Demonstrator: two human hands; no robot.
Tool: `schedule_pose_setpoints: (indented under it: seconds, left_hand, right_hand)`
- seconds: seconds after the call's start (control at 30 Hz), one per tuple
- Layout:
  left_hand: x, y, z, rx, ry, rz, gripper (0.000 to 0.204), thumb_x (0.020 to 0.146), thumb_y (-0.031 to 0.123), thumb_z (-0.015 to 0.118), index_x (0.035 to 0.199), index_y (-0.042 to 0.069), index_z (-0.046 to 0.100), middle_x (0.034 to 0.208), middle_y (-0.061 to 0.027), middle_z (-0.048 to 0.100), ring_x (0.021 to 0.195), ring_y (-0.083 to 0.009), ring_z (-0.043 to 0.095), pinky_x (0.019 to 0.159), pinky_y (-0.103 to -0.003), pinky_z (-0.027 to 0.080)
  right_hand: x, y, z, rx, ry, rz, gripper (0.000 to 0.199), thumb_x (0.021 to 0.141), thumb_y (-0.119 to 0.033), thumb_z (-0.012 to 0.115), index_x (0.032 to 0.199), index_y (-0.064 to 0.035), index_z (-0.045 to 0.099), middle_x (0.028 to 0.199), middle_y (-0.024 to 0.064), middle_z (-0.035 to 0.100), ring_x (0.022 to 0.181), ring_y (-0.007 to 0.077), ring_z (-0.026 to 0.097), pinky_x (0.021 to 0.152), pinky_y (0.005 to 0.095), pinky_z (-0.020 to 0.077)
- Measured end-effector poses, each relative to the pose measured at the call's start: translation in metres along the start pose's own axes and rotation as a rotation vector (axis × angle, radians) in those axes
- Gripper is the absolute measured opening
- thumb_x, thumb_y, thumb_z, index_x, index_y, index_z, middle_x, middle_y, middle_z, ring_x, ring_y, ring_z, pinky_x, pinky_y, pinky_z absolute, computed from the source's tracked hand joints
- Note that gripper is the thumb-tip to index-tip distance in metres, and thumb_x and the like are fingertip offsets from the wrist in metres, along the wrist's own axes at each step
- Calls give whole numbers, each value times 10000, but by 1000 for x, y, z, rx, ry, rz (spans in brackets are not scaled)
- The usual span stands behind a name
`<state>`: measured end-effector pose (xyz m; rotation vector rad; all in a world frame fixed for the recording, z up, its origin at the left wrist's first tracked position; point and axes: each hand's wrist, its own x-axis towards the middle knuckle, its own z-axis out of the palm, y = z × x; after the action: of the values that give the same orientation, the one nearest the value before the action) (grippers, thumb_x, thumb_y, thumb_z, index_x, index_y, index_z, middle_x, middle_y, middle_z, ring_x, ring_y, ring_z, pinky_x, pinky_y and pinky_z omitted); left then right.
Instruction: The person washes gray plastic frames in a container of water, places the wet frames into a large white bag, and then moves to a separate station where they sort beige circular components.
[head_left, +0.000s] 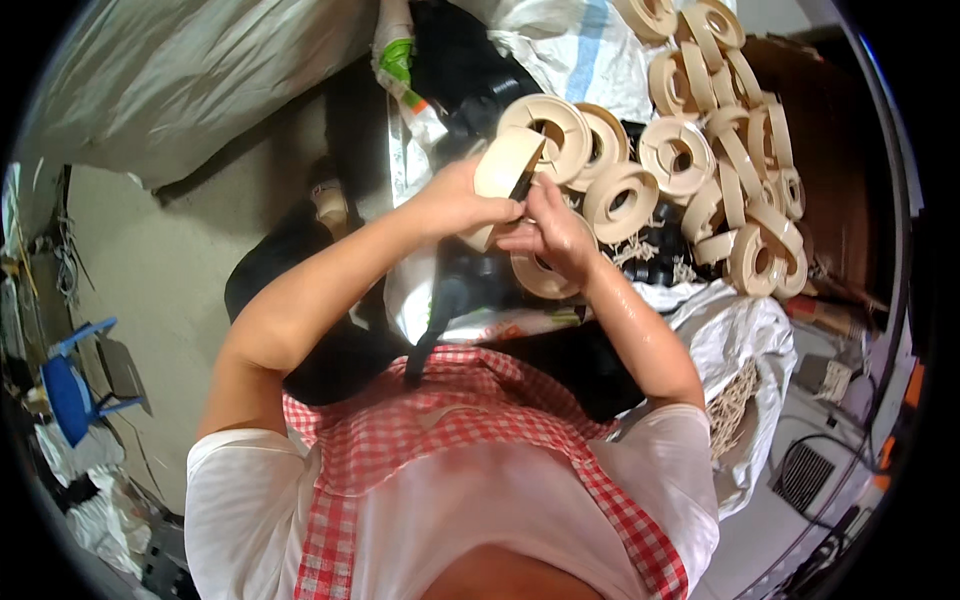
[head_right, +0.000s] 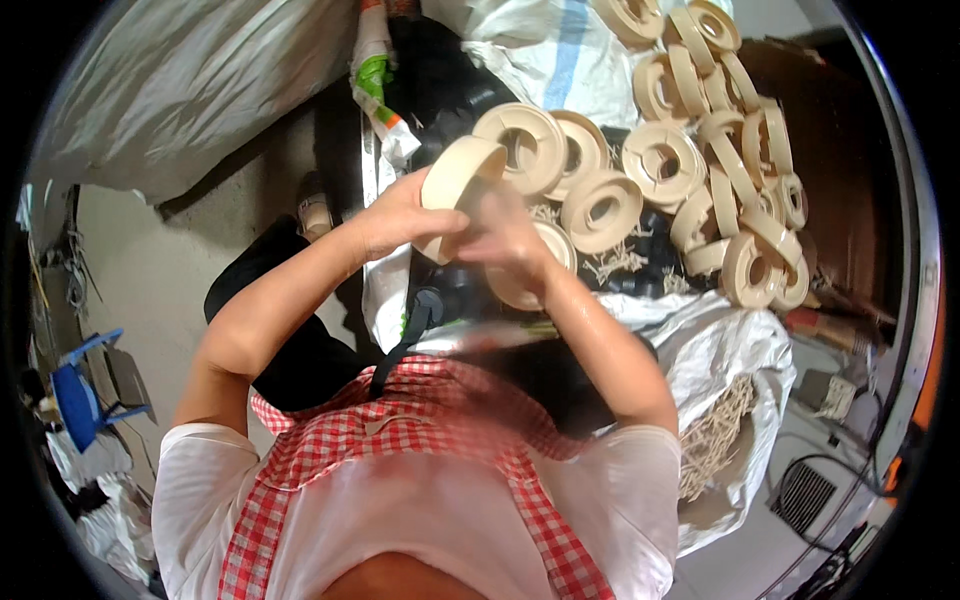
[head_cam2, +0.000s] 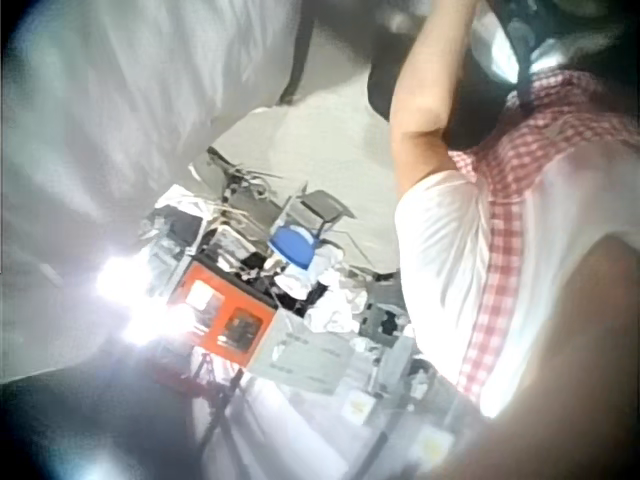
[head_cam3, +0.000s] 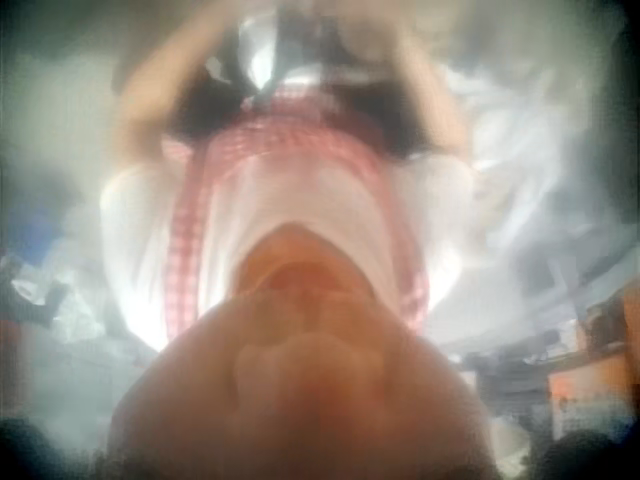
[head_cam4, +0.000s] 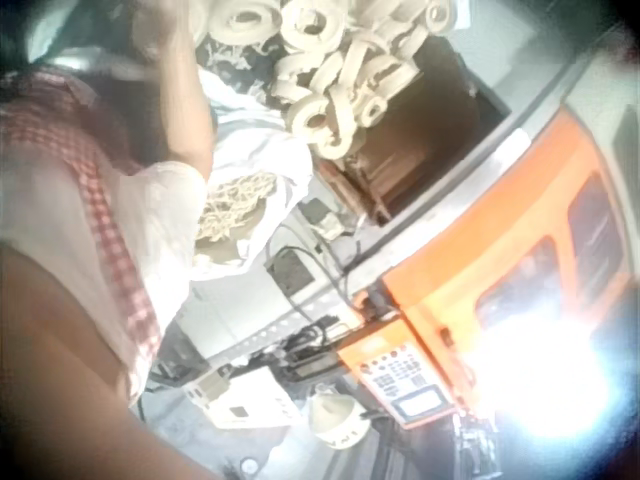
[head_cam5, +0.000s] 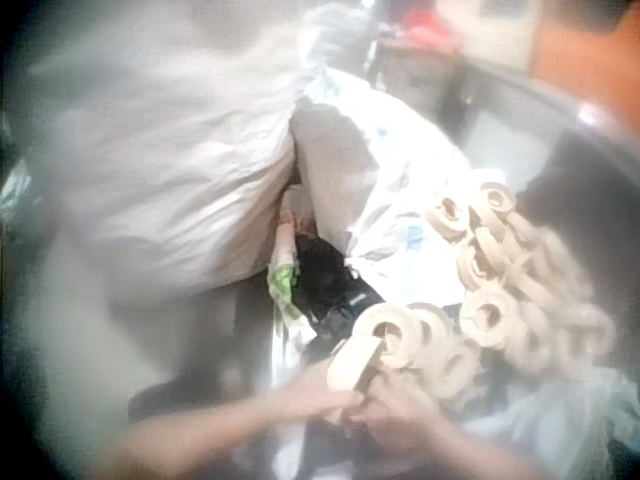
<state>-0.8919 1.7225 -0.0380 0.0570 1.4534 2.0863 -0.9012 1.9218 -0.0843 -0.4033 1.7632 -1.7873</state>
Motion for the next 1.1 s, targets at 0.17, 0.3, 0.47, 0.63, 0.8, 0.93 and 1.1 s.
schedule_pose_setpoints:
  seconds: [0.17, 0.3, 0.47, 0.63, 0.8, 0.93, 1.1]
  left_hand:
    - [-6, -8, -8, 220, 134, 115, 527, 731, 99, 661, 1209, 37, 450, 1004, -52, 584, 837, -107, 578, 694, -241, 486]
    - [-10, -7, -11, -31, 91, 85, 532, 725, 96, 670, 1207, 37, 454, 999, -54, 584, 833, -102, 571, 700, -237, 480]
    - [-18, -11, -19, 131, 178, -62, 556, 719, 62, 653, 1224, 29, 421, 981, -66, 568, 865, -134, 570, 709, -283, 498]
    - [2, -47, -46, -150, 403, -289, 657, 729, 150, 632, 1287, 10, 313, 1100, -152, 512, 996, -240, 555, 844, -380, 474]
    - [-8, -21, -50, 1019, 675, 114, 753, 746, 326, 655, 1318, -7, 296, 1195, -187, 514, 1029, -287, 542, 848, -386, 434]
    - [-3, 5, -36, -411, 492, 184, 562, 785, 291, 641, 1228, 18, 427, 1170, -111, 511, 1063, -207, 509, 897, -353, 415]
    - [4, 21, -22, -364, 680, 172, 498, 705, 20, 561, 1193, 6, 458, 1011, -96, 552, 958, -180, 548, 817, -299, 449]
  right_hand:
    - [14, -25, 7, 299, -75, 371, 777, 839, -237, 613, 1403, -101, 96, 1273, 169, 421, 992, 209, 557, 758, 345, 503]
    - [23, -21, 19, -216, 20, -64, 671, 862, -403, 530, 1359, -80, 215, 1064, 151, 549, 802, 218, 594, 699, 335, 496]
    - [22, -34, 10, -3, 19, 723, 567, 829, -318, 635, 1249, -9, 411, 723, 109, 629, 604, 191, 588, 583, 338, 485]
    - [44, 23, -66, -1745, 133, -370, 431, 739, -94, 550, 1169, -81, 514, 1099, 121, 536, 1203, 303, 396, 1005, 482, 256]
    - [50, -20, -43, -1276, 403, -53, 504, 740, -315, 628, 1142, -33, 514, 1029, 124, 567, 1114, 274, 483, 1003, 474, 276]
    - [57, -67, 8, 843, 240, -26, 456, 907, -332, 415, 1214, 2, 458, 1116, 161, 557, 1027, 276, 542, 945, 432, 406]
    - [76, -4, -23, 383, 386, -37, 397, 878, -252, 469, 1179, 7, 469, 1137, 169, 549, 1002, 281, 547, 906, 407, 440]
